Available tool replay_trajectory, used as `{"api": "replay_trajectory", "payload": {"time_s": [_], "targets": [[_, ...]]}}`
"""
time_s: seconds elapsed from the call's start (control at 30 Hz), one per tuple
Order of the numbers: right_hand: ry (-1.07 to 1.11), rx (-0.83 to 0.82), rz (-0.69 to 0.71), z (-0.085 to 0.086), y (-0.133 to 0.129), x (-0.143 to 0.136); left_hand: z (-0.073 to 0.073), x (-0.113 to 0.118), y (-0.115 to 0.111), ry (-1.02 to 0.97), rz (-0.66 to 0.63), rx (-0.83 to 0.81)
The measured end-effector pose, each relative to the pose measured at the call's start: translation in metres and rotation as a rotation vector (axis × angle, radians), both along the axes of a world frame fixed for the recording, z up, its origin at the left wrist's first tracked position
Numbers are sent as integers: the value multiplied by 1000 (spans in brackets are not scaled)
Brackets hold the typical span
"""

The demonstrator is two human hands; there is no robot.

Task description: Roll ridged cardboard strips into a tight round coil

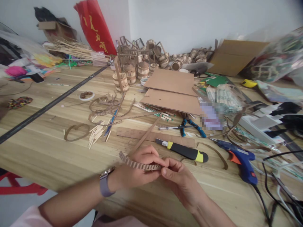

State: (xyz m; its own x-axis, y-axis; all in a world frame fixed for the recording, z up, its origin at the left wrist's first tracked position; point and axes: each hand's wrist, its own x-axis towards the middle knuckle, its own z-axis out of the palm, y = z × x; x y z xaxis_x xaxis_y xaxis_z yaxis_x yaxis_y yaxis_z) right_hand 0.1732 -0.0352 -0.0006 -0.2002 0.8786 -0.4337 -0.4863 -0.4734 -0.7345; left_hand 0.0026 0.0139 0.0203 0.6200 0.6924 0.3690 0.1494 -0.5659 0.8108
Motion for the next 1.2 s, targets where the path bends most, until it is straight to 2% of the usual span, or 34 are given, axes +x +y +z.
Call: {"api": "replay_trajectory", "payload": {"time_s": [0.23, 0.57, 0.87, 1.2], "targets": [[66, 2, 37, 0, 0, -3, -4, 0, -2, -29, -17, 90], [-24, 72, 145, 2, 2, 4, -7, -3, 1, -11, 16, 19], [-21, -2, 61, 9, 1, 0, -7, -3, 1, 8, 16, 19], [76, 18, 2, 0, -2, -3, -1, -1, -1, 3, 10, 39]]}}
